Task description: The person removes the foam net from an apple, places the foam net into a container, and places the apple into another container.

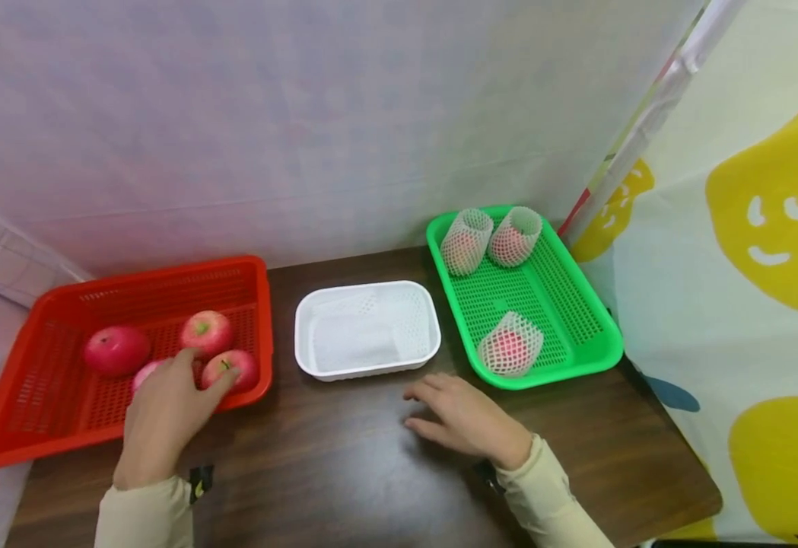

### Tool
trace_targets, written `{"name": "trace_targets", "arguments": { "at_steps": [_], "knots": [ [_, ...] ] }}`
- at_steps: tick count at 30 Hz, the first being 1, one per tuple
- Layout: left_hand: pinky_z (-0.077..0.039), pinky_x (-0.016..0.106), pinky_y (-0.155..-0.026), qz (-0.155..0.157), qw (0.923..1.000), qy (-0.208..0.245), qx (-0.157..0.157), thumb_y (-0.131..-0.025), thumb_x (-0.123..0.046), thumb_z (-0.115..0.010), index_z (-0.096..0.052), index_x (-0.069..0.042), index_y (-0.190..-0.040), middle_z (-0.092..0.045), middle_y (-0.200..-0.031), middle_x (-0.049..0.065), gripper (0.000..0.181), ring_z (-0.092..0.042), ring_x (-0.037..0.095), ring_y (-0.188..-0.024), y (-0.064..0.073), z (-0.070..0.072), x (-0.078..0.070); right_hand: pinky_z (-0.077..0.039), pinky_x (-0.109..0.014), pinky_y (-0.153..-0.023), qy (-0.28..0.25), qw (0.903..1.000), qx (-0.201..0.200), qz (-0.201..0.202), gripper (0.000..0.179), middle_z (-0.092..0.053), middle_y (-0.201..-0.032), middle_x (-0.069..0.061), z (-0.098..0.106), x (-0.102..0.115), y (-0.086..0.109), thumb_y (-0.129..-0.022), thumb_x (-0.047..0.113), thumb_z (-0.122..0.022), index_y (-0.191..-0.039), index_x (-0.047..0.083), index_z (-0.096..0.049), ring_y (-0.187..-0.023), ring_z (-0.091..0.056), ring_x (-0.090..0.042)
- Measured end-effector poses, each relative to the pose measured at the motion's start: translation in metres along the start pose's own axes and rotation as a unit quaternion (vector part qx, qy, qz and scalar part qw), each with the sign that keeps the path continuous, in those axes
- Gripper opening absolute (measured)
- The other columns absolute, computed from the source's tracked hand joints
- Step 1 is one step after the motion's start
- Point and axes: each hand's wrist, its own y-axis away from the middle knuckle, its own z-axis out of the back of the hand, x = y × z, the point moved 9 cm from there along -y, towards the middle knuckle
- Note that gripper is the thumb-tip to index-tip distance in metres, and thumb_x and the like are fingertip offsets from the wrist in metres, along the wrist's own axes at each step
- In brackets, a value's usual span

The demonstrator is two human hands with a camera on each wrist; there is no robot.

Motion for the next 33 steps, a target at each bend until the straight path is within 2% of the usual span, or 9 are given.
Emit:
{"name": "trace_targets", "arguments": {
  "at_steps": [2,5,9,12,15,21,27,30,33],
  "knots": [
    [-0.049,0.061,-0.073,-0.009,0.9998,0.008,-0.015,-0.088,-0.062,-0.065,-0.055,0.006,-0.129,-0.063,-0.114,0.029,0.08,-0.06,0.045,-0.095,0.017,0.006,-0.014,-0.052,-0.036,-0.087,0.002,1.0,-0.001,0.0,0.032,-0.065,-0.107,0.001,0.002,-0.001,0.001,-0.093,0.032,-0.072,-0.117,0.011,-0.068,-0.097,-0.063,-0.016],
    [-0.047,0.064,-0.083,0.0,0.9995,0.029,0.01,-0.085,-0.072,-0.061,-0.053,0.004,-0.136,-0.061,-0.126,0.027,0.092,-0.059,0.045,-0.106,0.041,-0.001,-0.031,-0.052,-0.036,-0.087,0.001,1.0,-0.004,0.002,0.033,-0.066,-0.107,0.0,0.004,-0.001,0.001,-0.092,0.032,-0.073,-0.117,0.01,-0.068,-0.098,-0.063,-0.017],
    [-0.049,0.062,-0.086,0.039,0.9956,0.051,0.069,-0.079,-0.078,-0.062,-0.055,-0.004,-0.137,-0.063,-0.125,0.02,0.094,-0.06,0.04,-0.109,0.066,-0.029,-0.038,-0.053,-0.036,-0.086,-0.015,0.9999,0.0,0.006,0.033,-0.066,-0.107,-0.002,0.005,0.0,-0.001,-0.092,0.03,-0.073,-0.117,0.009,-0.068,-0.098,-0.063,-0.017],
    [-0.049,0.061,-0.087,0.066,0.9901,0.06,0.108,-0.077,-0.076,-0.066,-0.056,-0.006,-0.137,-0.063,-0.126,0.019,0.093,-0.06,0.04,-0.111,0.078,-0.05,-0.036,-0.053,-0.035,-0.086,-0.028,0.9995,0.006,0.011,0.034,-0.065,-0.107,-0.004,0.004,0.002,-0.002,-0.093,0.03,-0.073,-0.117,0.007,-0.067,-0.098,-0.063,-0.017],
    [-0.048,0.061,-0.087,0.082,0.9864,0.064,0.127,-0.076,-0.074,-0.069,-0.056,-0.007,-0.137,-0.063,-0.126,0.017,0.092,-0.06,0.038,-0.112,0.082,-0.062,-0.032,-0.053,-0.034,-0.086,-0.03,0.9994,0.006,0.018,0.033,-0.065,-0.107,-0.004,0.003,0.003,-0.003,-0.093,0.029,-0.073,-0.117,0.007,-0.067,-0.098,-0.063,-0.016],
    [-0.049,0.061,-0.086,0.092,0.9834,0.063,0.143,-0.074,-0.075,-0.071,-0.056,-0.007,-0.137,-0.062,-0.127,0.017,0.094,-0.06,0.037,-0.11,0.081,-0.068,-0.027,-0.054,-0.036,-0.084,0.002,0.9999,-0.011,0.008,0.035,-0.066,-0.105,-0.004,0.018,-0.002,-0.003,-0.09,0.027,-0.076,-0.116,0.006,-0.066,-0.096,-0.063,-0.019],
    [-0.048,0.061,-0.088,0.075,0.9834,0.067,0.151,-0.075,-0.073,-0.071,-0.057,-0.007,-0.137,-0.062,-0.128,0.015,0.091,-0.059,0.037,-0.113,0.077,-0.071,-0.028,-0.055,-0.041,-0.077,0.078,0.9953,-0.057,0.0,0.037,-0.066,-0.098,-0.01,0.072,-0.027,-0.01,-0.087,0.021,-0.08,-0.113,0.0,-0.065,-0.089,-0.064,-0.027],
    [-0.048,0.061,-0.089,0.062,0.985,0.069,0.146,-0.077,-0.071,-0.071,-0.057,-0.007,-0.136,-0.062,-0.128,0.015,0.089,-0.059,0.037,-0.114,0.078,-0.071,-0.03,-0.054,-0.044,-0.076,0.121,0.99,-0.073,0.006,0.035,-0.065,-0.096,-0.013,0.105,-0.049,-0.026,-0.083,0.015,-0.083,-0.109,-0.001,-0.066,-0.086,-0.064,-0.031],
    [-0.047,0.061,-0.091,0.035,0.9887,0.071,0.127,-0.08,-0.066,-0.073,-0.059,-0.007,-0.135,-0.063,-0.128,0.014,0.083,-0.059,0.037,-0.116,0.079,-0.069,-0.033,-0.052,-0.047,-0.079,0.158,0.9846,-0.074,0.008,0.033,-0.064,-0.099,-0.016,0.131,-0.081,-0.052,-0.081,0.01,-0.083,-0.108,-0.001,-0.066,-0.088,-0.062,-0.035]
  ]
}}
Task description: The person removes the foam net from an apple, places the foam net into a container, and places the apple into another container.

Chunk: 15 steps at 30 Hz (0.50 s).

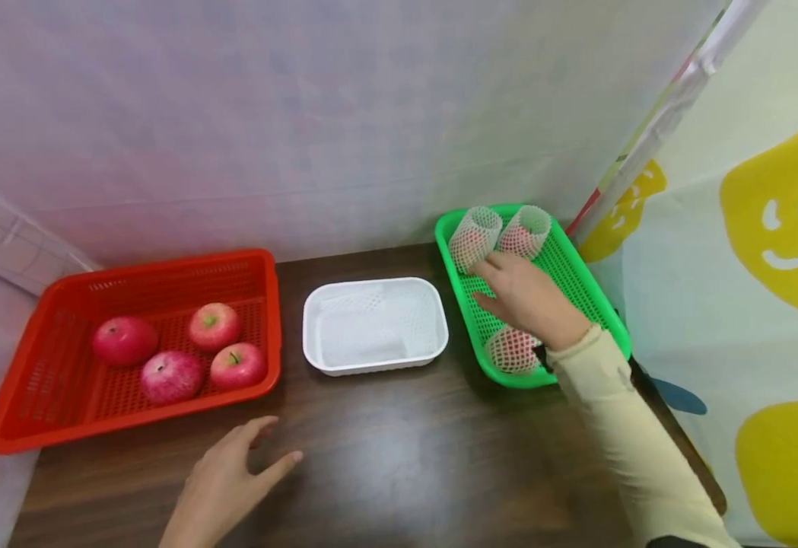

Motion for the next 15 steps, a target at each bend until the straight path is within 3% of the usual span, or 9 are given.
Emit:
{"name": "trace_targets", "arguments": {
  "at_steps": [4,8,13,15],
  "knots": [
    [-0.047,0.059,-0.091,-0.019,0.9997,-0.004,-0.013,-0.082,-0.061,-0.074,-0.06,-0.007,-0.134,-0.064,-0.126,0.014,0.076,-0.061,0.036,-0.113,0.005,0.0,-0.001,-0.05,-0.051,-0.088,0.023,0.9991,0.035,-0.005,0.034,-0.062,-0.111,-0.021,-0.014,-0.048,-0.042,-0.084,0.007,-0.08,-0.113,-0.001,-0.064,-0.103,-0.058,-0.04],
    [-0.05,0.058,-0.088,-0.002,1.0,-0.005,-0.008,-0.08,-0.059,-0.076,-0.061,-0.007,-0.132,-0.065,-0.122,0.014,0.075,-0.063,0.032,-0.106,0.009,-0.001,0.005,-0.046,-0.054,-0.094,0.033,0.9921,0.121,-0.003,0.033,-0.06,-0.116,-0.02,-0.053,-0.079,-0.074,-0.088,0.008,-0.077,-0.117,0.001,-0.064,-0.112,-0.055,-0.041],
    [-0.051,0.058,-0.085,0.03,0.9995,0.001,0.011,-0.078,-0.063,-0.076,-0.061,-0.009,-0.132,-0.065,-0.119,0.012,0.078,-0.063,0.03,-0.104,0.008,-0.004,0.014,-0.046,-0.059,-0.091,0.059,0.9741,0.218,-0.001,0.026,-0.063,-0.11,-0.017,-0.108,-0.109,-0.09,-0.09,0.01,-0.073,-0.115,0.005,-0.067,-0.105,-0.058,-0.04],
    [-0.051,0.059,-0.085,0.038,0.9991,0.004,0.018,-0.078,-0.063,-0.076,-0.06,-0.009,-0.132,-0.065,-0.119,0.012,0.078,-0.063,0.031,-0.105,0.008,-0.005,0.016,-0.045,-0.061,-0.092,0.071,0.9672,0.243,-0.012,0.033,-0.062,-0.115,-0.019,-0.125,-0.121,-0.09,-0.091,0.013,-0.072,-0.122,0.007,-0.065,-0.109,-0.057,-0.041]
  ]
}}
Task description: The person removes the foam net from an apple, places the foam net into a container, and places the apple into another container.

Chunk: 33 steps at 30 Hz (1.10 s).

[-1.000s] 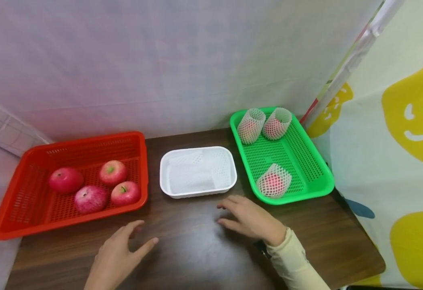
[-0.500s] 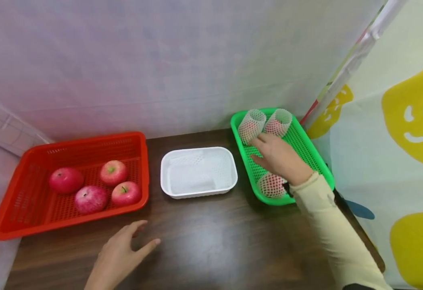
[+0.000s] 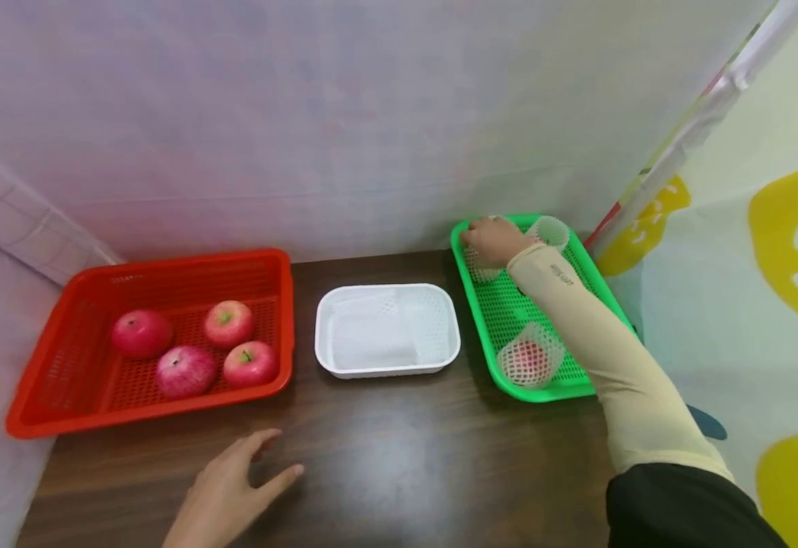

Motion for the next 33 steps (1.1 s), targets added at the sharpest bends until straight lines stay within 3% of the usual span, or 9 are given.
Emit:
{"name": "trace_targets", "arguments": {
  "at_steps": [4,8,14,19,22,25,29,33],
  "knots": [
    [-0.051,0.059,-0.085,-0.004,1.0,0.002,0.005,-0.079,-0.062,-0.076,-0.061,-0.01,-0.132,-0.065,-0.119,0.012,0.076,-0.063,0.031,-0.105,0.002,-0.002,0.0,-0.038,-0.066,-0.099,0.017,0.9982,0.039,-0.043,0.061,-0.051,-0.135,-0.025,-0.037,-0.024,0.002,-0.088,0.02,-0.076,-0.143,0.012,-0.05,-0.123,-0.048,-0.046],
    [-0.05,0.06,-0.086,-0.002,1.0,0.0,0.008,-0.079,-0.062,-0.076,-0.061,-0.011,-0.132,-0.064,-0.121,0.012,0.075,-0.062,0.032,-0.107,0.004,-0.002,0.0,-0.034,-0.067,-0.103,0.052,0.9937,0.062,-0.078,0.067,-0.04,-0.143,-0.031,-0.06,-0.041,0.012,-0.092,0.014,-0.072,-0.151,0.012,-0.039,-0.13,-0.039,-0.051],
    [-0.049,0.059,-0.088,-0.035,0.9993,-0.002,-0.015,-0.082,-0.058,-0.076,-0.061,-0.012,-0.132,-0.064,-0.125,0.011,0.07,-0.062,0.034,-0.11,0.008,0.001,-0.007,-0.041,-0.063,-0.098,0.073,0.9895,0.07,-0.103,0.06,-0.047,-0.132,-0.035,-0.06,-0.045,0.027,-0.09,-0.004,-0.065,-0.144,0.003,-0.042,-0.122,-0.044,-0.053],
    [-0.049,0.058,-0.089,-0.051,0.9985,0.004,-0.022,-0.082,-0.058,-0.076,-0.062,-0.012,-0.132,-0.064,-0.125,0.01,0.069,-0.062,0.033,-0.11,0.008,0.001,-0.009,-0.045,-0.061,-0.093,0.083,0.9909,0.036,-0.099,0.053,-0.053,-0.126,-0.032,-0.054,-0.05,0.03,-0.091,0.008,-0.067,-0.139,0.002,-0.045,-0.114,-0.05,-0.052],
    [-0.049,0.058,-0.089,-0.056,0.9981,0.003,-0.023,-0.081,-0.059,-0.076,-0.062,-0.012,-0.131,-0.064,-0.124,0.01,0.07,-0.062,0.033,-0.11,0.007,0.002,-0.01,-0.042,-0.063,-0.094,0.064,0.9933,0.012,-0.096,0.065,-0.054,-0.125,-0.032,-0.041,-0.047,0.033,-0.088,0.028,-0.074,-0.139,0.003,-0.043,-0.113,-0.05,-0.053],
    [-0.049,0.058,-0.091,-0.06,0.998,0.003,-0.02,-0.081,-0.058,-0.076,-0.062,-0.012,-0.132,-0.064,-0.125,0.01,0.07,-0.062,0.033,-0.111,0.006,0.002,-0.011,-0.039,-0.065,-0.095,0.029,0.9949,-0.008,-0.096,0.08,-0.054,-0.125,-0.032,-0.014,-0.034,0.041,-0.081,0.044,-0.079,-0.14,0.003,-0.043,-0.115,-0.05,-0.054],
    [-0.047,0.06,-0.092,-0.061,0.9981,0.001,-0.008,-0.081,-0.06,-0.075,-0.061,-0.011,-0.133,-0.063,-0.127,0.012,0.072,-0.06,0.035,-0.115,0.004,0.002,-0.014,-0.04,-0.064,-0.094,0.003,0.995,-0.052,-0.086,0.076,-0.057,-0.119,-0.028,0.033,-0.006,0.061,-0.078,0.042,-0.081,-0.136,0.004,-0.047,-0.112,-0.053,-0.049],
    [-0.047,0.061,-0.092,-0.064,0.9979,-0.001,-0.003,-0.081,-0.06,-0.075,-0.061,-0.011,-0.133,-0.063,-0.128,0.013,0.073,-0.059,0.037,-0.116,0.002,0.001,-0.016,-0.047,-0.058,-0.08,-0.008,0.9901,-0.136,-0.034,0.077,-0.06,-0.107,-0.02,0.069,0.03,0.087,-0.073,0.042,-0.085,-0.131,0.005,-0.051,-0.097,-0.058,-0.044]
  ]
}}
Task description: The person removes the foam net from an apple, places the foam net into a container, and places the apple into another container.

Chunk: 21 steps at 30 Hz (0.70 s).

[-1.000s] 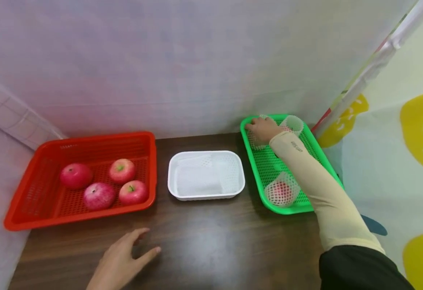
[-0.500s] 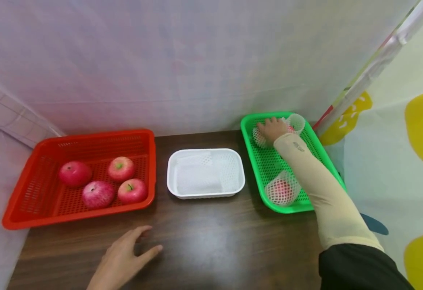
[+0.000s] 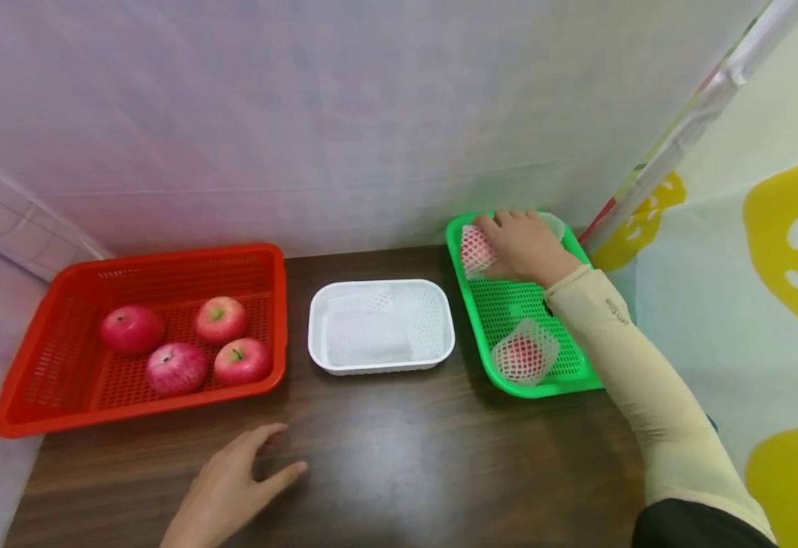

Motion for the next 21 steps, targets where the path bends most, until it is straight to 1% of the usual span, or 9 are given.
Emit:
{"name": "trace_targets", "arguments": {
  "at_steps": [2,5,7,9,12,16,19,21],
  "knots": [
    [-0.047,0.06,-0.092,-0.007,1.0,-0.001,-0.003,-0.081,-0.059,-0.075,-0.061,-0.01,-0.133,-0.063,-0.128,0.013,0.072,-0.059,0.036,-0.115,0.0,0.0,-0.001,-0.049,-0.055,-0.074,-0.023,0.9983,-0.044,0.03,0.078,-0.061,-0.103,-0.017,0.014,0.02,0.013,-0.071,0.042,-0.086,-0.13,0.006,-0.052,-0.09,-0.059,-0.04],
    [-0.047,0.059,-0.093,-0.015,0.9999,-0.003,-0.008,-0.082,-0.058,-0.076,-0.062,-0.01,-0.132,-0.063,-0.127,0.012,0.071,-0.06,0.035,-0.114,0.0,0.001,-0.003,-0.05,-0.05,-0.071,-0.066,0.9918,-0.086,0.068,0.078,-0.061,-0.103,-0.014,0.027,0.053,0.035,-0.069,0.039,-0.086,-0.131,0.006,-0.053,-0.087,-0.06,-0.035],
    [-0.048,0.059,-0.092,-0.023,0.9996,-0.004,-0.012,-0.082,-0.058,-0.076,-0.062,-0.01,-0.132,-0.064,-0.127,0.012,0.072,-0.061,0.035,-0.114,0.0,0.001,-0.006,-0.05,-0.048,-0.072,-0.087,0.9885,-0.095,0.08,0.078,-0.061,-0.104,-0.011,0.028,0.075,0.049,-0.068,0.036,-0.085,-0.133,0.007,-0.052,-0.088,-0.059,-0.032],
    [-0.048,0.057,-0.092,-0.029,0.9994,-0.003,-0.019,-0.081,-0.058,-0.076,-0.062,-0.01,-0.132,-0.064,-0.126,0.011,0.071,-0.061,0.034,-0.113,0.0,0.001,-0.008,-0.049,-0.046,-0.073,-0.102,0.9869,-0.095,0.082,0.079,-0.061,-0.106,-0.009,0.025,0.096,0.061,-0.067,0.036,-0.083,-0.134,0.008,-0.052,-0.09,-0.059,-0.029],
    [-0.049,0.057,-0.091,-0.034,0.9992,-0.002,-0.021,-0.081,-0.058,-0.077,-0.062,-0.011,-0.132,-0.065,-0.125,0.01,0.071,-0.062,0.033,-0.112,0.001,0.001,-0.011,-0.047,-0.044,-0.074,-0.116,0.9868,-0.085,0.075,0.083,-0.06,-0.108,-0.007,0.011,0.127,0.077,-0.065,0.038,-0.083,-0.136,0.01,-0.051,-0.094,-0.058,-0.026],
    [-0.049,0.057,-0.091,-0.035,0.9993,0.002,-0.013,-0.08,-0.058,-0.078,-0.062,-0.011,-0.131,-0.065,-0.124,0.009,0.071,-0.062,0.032,-0.112,0.001,-0.002,-0.013,-0.047,-0.041,-0.077,-0.128,0.9876,-0.063,0.066,0.086,-0.06,-0.11,-0.005,-0.018,0.164,0.095,-0.064,0.045,-0.082,-0.137,0.012,-0.051,-0.097,-0.057,-0.023],
    [-0.049,0.057,-0.091,-0.039,0.9992,0.007,-0.011,-0.08,-0.057,-0.078,-0.063,-0.012,-0.13,-0.066,-0.123,0.008,0.069,-0.061,0.032,-0.112,0.0,-0.004,-0.015,-0.046,-0.039,-0.077,-0.137,0.9876,-0.047,0.061,0.087,-0.06,-0.11,-0.003,-0.04,0.184,0.105,-0.063,0.049,-0.081,-0.137,0.013,-0.052,-0.096,-0.057,-0.022],
    [-0.049,0.057,-0.091,-0.04,0.9991,0.008,-0.012,-0.08,-0.058,-0.077,-0.063,-0.012,-0.13,-0.066,-0.123,0.007,0.069,-0.062,0.032,-0.112,0.0,-0.005,-0.016,-0.045,-0.039,-0.079,-0.145,0.9868,-0.038,0.061,0.089,-0.06,-0.111,-0.003,-0.05,0.194,0.108,-0.062,0.051,-0.081,-0.137,0.013,-0.052,-0.097,-0.057,-0.022]
  ]
}}
